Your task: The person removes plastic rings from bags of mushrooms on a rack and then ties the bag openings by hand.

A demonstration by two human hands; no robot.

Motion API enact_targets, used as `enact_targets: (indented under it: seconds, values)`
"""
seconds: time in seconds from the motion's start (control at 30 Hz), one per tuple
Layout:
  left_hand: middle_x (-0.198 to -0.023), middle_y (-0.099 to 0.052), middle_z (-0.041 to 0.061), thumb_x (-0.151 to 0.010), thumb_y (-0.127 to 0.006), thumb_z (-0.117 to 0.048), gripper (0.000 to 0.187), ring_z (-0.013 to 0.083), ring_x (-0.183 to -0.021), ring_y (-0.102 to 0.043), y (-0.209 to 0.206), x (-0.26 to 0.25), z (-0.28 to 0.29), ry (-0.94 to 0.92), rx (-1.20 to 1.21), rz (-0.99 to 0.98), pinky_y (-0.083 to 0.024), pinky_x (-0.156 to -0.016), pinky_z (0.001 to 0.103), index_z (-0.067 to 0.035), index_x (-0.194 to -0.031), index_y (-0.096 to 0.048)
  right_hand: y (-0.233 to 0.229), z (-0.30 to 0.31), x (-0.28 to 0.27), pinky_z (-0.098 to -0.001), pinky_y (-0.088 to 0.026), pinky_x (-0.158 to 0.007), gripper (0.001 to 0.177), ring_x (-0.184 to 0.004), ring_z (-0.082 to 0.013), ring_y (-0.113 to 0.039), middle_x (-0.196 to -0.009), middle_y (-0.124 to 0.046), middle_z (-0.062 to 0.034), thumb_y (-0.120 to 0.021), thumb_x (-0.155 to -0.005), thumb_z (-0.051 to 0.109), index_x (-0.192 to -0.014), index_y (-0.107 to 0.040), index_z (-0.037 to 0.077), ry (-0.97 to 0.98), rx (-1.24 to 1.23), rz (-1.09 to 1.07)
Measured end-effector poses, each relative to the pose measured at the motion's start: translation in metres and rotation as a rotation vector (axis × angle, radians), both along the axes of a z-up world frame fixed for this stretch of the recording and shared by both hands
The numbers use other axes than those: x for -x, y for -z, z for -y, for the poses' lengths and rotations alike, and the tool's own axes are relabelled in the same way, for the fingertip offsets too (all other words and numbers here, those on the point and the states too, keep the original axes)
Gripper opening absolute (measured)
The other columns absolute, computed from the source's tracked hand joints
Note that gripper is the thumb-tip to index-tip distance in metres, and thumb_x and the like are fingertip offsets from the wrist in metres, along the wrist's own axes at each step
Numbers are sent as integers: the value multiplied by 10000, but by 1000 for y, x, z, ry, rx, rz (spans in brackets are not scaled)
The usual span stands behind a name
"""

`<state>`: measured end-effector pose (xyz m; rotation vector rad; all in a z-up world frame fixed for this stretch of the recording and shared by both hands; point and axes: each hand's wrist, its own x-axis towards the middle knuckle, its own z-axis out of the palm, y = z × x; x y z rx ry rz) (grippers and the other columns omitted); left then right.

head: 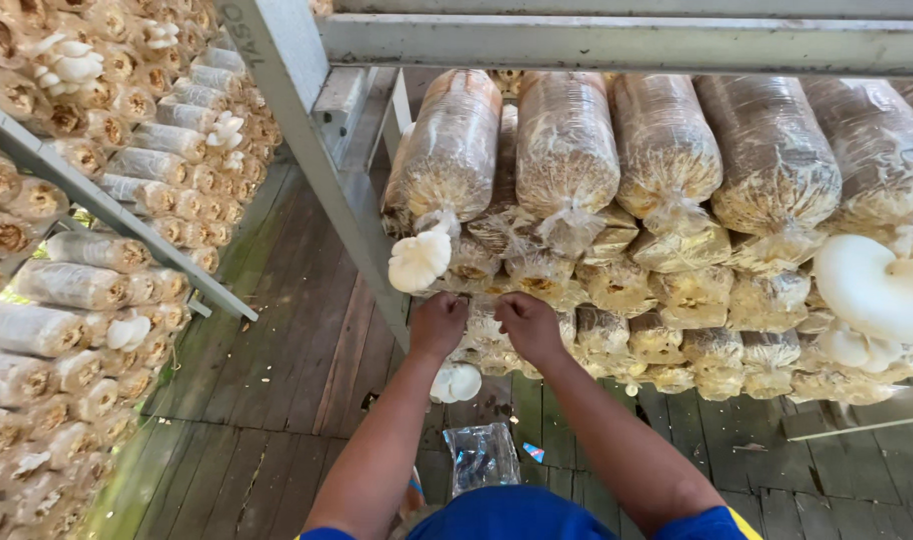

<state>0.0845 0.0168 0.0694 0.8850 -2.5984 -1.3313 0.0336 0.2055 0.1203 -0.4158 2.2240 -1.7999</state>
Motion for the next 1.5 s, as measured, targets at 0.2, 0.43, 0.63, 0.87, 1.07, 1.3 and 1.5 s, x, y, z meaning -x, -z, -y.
enact_targets:
  seconds: [0.2, 0.43, 0.63, 0.87, 1.07, 1.3, 1.5]
  values:
    - [-905, -733, 82, -898, -642, -411, 295, 320, -1020, -704, -100, -27, -64, 110, -28, -59, -565, -850, 480, -199, -1055, -774, -79, -49, -14, -313, -567, -659, 89, -652, -154, -648, -614, -684, -142, -711, -932, 34, -918, -798, 22, 35, 220, -151]
    - [-851, -734, 172, -921, -666, -153, 168, 356, -875, -726, -214, -4, -133, 229, 14, -634, -563, -742, 458, -86, -1038, -766, -138, -70, 25, -519, -561, -653, 132, -808, -422, -710, -813, -754, -190, -806, -896, 154, -991, -815, 62, 100, -17, -900]
    - [-864, -703, 153, -861, -714, -44, 204, 381, -881, -701, -235, 7, -142, 142, 298, -911, -569, -769, 469, -74, -1061, -738, -170, -72, 22, -500, -563, -654, 119, -809, -381, -716, -790, -752, -144, -750, -928, 152, -1029, -800, 111, 274, -61, -937]
    - [-886, -736, 168, -916, -688, -139, 273, 346, -744, -734, -245, -5, -160, 45, 215, -813, -580, -625, 446, -85, -1181, -724, -162, -92, 19, -454, -571, -612, 157, -763, -334, -717, -711, -732, -100, -786, -895, 162, -1050, -802, 146, 259, 27, -899]
    - [-811, -749, 158, -937, -666, -140, 215, 258, -657, -725, -246, -16, -193, 67, -19, -778, -573, -564, 382, -67, -1120, -752, -137, -129, 25, -370, -581, -603, 95, -735, -266, -728, -730, -749, -51, -816, -884, 197, -969, -829, 155, 339, 14, -826]
    - [-813, -758, 134, -911, -702, -144, 143, 266, -730, -745, -241, 10, -219, 262, -143, -805, -578, -544, 365, -94, -999, -804, -156, -158, 29, -386, -561, -524, 114, -755, -317, -733, -866, -763, -150, -769, -914, 67, -1020, -808, 46, 466, 75, -797]
    - [-1059, -733, 189, -994, -586, -97, 270, 352, -956, -729, -244, 43, -217, 427, 46, -926, -632, -793, 405, -41, -1215, -731, -150, -153, 49, -473, -588, -637, 248, -824, -373, -722, -871, -755, -180, -750, -903, 54, -1148, -785, 61, 569, -221, -1029]
